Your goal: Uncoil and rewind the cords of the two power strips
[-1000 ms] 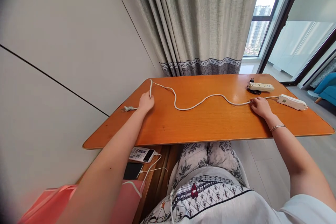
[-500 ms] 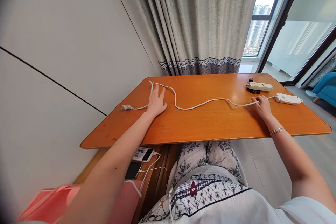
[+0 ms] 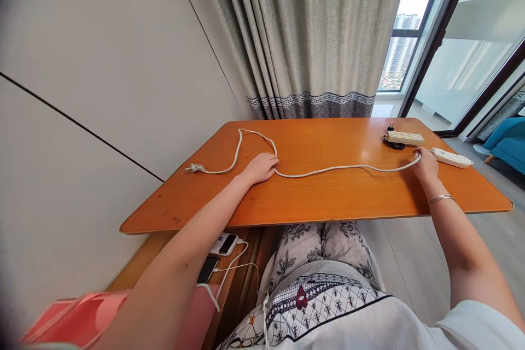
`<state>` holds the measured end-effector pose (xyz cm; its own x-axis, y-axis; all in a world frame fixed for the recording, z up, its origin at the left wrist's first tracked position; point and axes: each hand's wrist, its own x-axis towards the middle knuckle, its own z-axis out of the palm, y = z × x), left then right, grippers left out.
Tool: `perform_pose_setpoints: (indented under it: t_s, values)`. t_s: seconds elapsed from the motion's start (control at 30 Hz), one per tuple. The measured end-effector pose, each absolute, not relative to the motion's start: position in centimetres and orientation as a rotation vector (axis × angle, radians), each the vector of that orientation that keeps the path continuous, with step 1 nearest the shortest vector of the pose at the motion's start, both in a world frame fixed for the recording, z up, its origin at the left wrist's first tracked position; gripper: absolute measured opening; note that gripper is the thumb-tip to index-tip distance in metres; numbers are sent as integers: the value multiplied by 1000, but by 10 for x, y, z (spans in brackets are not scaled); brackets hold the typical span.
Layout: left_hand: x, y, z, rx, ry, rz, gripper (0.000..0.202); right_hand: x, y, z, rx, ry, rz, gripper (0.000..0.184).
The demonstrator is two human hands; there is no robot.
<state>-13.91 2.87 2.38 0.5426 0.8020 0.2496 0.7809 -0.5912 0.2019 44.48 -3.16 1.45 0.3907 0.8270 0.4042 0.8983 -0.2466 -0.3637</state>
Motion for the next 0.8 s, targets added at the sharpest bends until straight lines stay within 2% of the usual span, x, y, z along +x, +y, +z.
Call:
perform_pose_setpoints:
  t_s: [0.17,0.27,0.47,0.6,0.8]
  values:
    - [-142,28,23,2912,1521,218,20,453,-17,18,-2136,-1798,-292,27]
    - [-147,29,19,2841,1661,249,23,452,-7,20,-2186,-1893,-224,32]
    - [-153,32,12,2671,1906,343,27,448,8,30,-2290,-1588,-136,51]
    - [-152,34,10,2608,1972,410,27,440,24,39,-2235,-1435,-181,47]
    - [-152,33,8,2531,2029,519,34,434,57,38,-2347,-1776,-306,51]
